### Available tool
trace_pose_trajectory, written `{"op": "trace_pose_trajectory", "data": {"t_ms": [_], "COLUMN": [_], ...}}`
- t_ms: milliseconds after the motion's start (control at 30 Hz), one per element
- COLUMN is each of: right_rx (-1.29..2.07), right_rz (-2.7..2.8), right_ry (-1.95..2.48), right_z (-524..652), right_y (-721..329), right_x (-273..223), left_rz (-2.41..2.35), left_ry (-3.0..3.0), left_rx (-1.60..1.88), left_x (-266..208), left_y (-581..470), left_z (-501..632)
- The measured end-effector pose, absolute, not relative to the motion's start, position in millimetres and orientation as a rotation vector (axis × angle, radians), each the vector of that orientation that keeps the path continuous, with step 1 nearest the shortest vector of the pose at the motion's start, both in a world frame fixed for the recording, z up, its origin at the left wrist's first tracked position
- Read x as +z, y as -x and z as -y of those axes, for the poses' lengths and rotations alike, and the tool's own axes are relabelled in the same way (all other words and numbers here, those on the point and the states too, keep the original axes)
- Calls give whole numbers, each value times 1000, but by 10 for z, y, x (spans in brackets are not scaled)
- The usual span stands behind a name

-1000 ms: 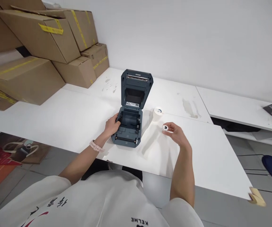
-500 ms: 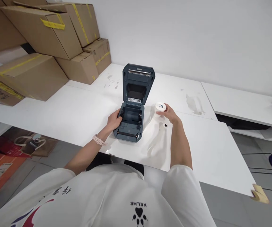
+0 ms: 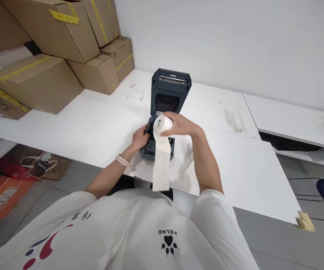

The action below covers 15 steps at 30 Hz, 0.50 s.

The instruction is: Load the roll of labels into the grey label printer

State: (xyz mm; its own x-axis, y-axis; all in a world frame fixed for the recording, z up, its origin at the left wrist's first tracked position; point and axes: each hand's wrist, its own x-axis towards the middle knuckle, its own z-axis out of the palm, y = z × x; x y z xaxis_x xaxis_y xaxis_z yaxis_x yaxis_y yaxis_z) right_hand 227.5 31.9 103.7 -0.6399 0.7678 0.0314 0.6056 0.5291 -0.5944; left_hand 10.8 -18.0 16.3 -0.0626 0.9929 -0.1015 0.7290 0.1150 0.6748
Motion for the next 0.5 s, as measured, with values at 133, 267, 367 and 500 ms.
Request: {"op": "trace_pose_trajectory", "data": {"t_ms": [133,267,367,500], "right_rx": [514,494,442,307], "right_rz": [2768,2869,2847,2616], "right_ry": [1397,1506,1550,1329], "right_z": [-400,-480,-394,71], "right_y": [-1828,-1686,-1696,-1834], "right_x": [890,651,608,644], "left_rz": [-1852,-1840,-1819,-1757], "left_ry": [-1658,-1649,-1629,-1575], "left_rx": [623,639,672,772], "left_x": [152,148,139,98], "left_y": [-113,-114,-109,-101], "left_z": [181,188,188,190]}}
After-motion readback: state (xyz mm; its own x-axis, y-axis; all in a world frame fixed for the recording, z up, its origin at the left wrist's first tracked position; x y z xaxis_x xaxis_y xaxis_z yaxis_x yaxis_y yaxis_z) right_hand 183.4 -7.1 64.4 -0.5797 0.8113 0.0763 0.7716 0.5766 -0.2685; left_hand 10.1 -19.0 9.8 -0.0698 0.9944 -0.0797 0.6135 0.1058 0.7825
